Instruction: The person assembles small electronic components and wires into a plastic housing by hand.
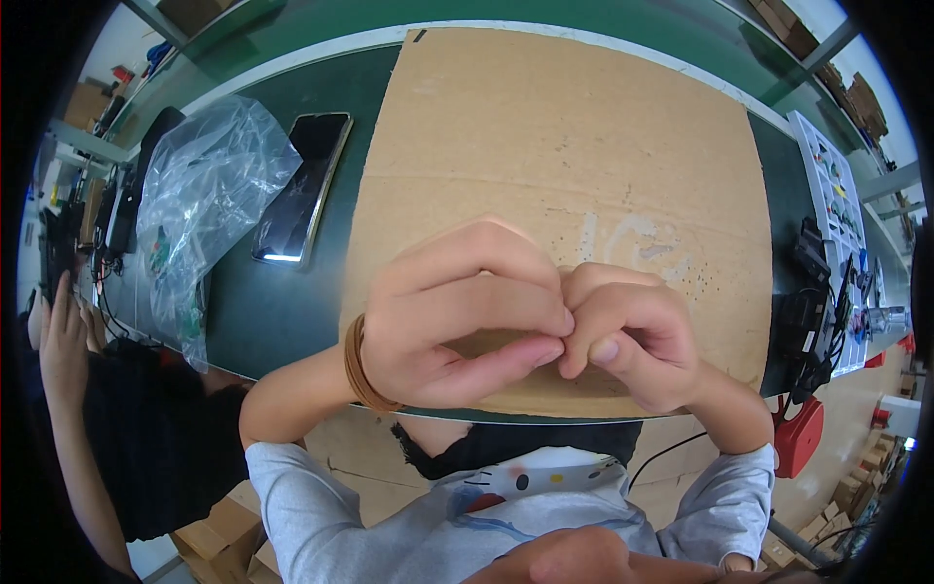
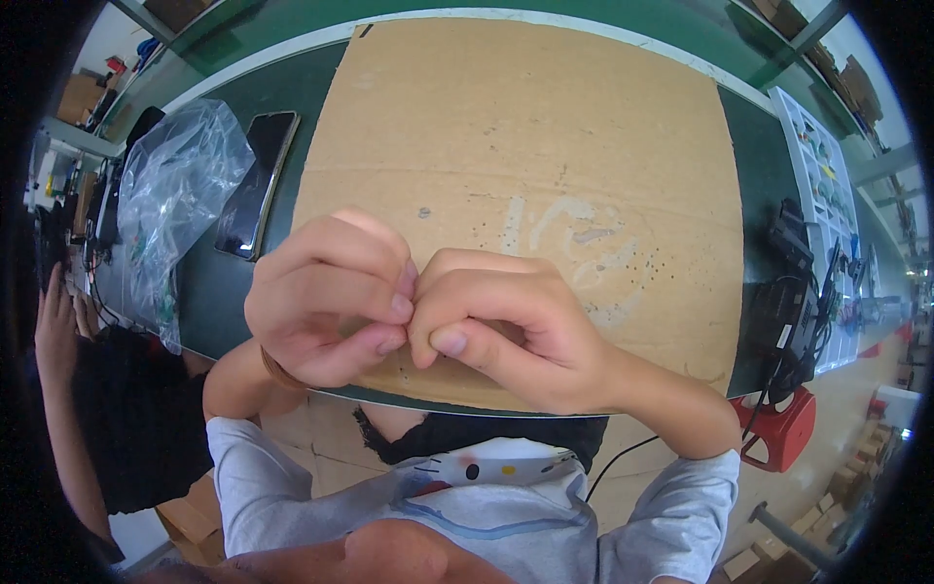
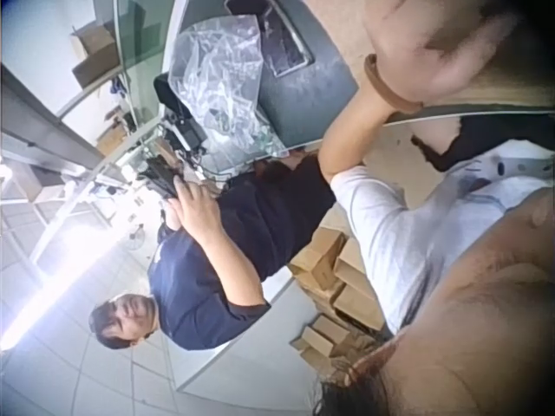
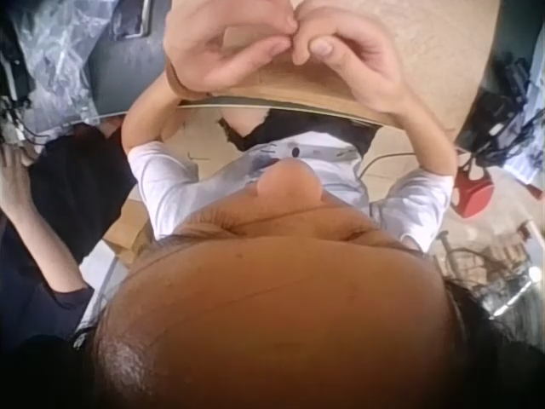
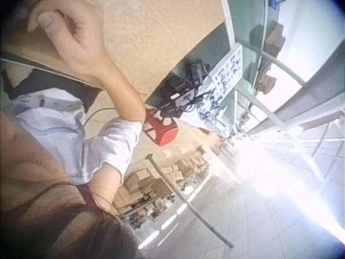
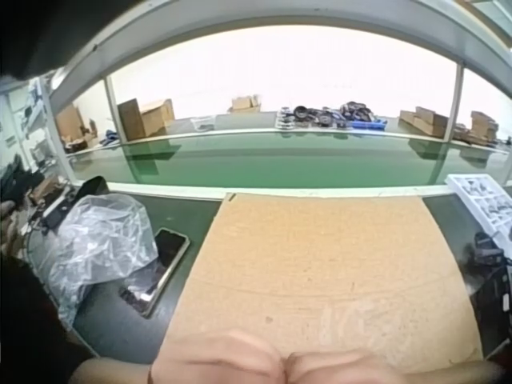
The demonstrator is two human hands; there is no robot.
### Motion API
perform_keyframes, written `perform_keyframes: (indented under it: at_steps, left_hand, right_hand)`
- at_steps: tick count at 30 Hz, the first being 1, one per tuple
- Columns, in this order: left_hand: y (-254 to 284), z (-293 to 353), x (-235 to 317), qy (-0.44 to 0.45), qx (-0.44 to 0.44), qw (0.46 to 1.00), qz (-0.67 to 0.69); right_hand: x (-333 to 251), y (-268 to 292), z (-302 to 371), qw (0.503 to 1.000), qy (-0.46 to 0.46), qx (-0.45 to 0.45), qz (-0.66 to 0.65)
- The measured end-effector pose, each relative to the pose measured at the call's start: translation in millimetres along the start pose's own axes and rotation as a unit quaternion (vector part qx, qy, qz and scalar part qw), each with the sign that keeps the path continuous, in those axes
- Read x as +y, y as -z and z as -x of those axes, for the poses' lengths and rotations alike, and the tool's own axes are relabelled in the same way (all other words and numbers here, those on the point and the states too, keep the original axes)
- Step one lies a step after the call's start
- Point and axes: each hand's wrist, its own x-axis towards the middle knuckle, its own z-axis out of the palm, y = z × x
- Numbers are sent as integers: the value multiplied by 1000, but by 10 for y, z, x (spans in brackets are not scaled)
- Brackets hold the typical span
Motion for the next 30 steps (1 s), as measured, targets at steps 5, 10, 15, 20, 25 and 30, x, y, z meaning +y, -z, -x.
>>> perform_keyframes:
  at_steps: [5, 10, 15, 20, 25, 30]
  left_hand:
    - [11, -12, -38, -19, 7, 1000, 16]
    - [34, -30, 20, -52, 7, 998, -41]
    - [23, -23, 67, -78, 18, 988, -134]
    - [-6, -9, 76, -53, 28, 983, -173]
    - [-34, 22, 37, -56, 34, 976, -206]
    - [-80, 33, -18, -59, 40, 975, -209]
  right_hand:
    - [91, -39, 5, 992, 89, 47, 72]
    - [94, -61, 13, 982, 110, 87, 124]
    - [91, -32, 7, 954, 154, 86, 242]
    - [63, -37, -3, 914, 180, 95, 352]
    - [81, -31, -49, 853, 234, 105, 454]
    - [92, -22, -55, 823, 240, 103, 504]
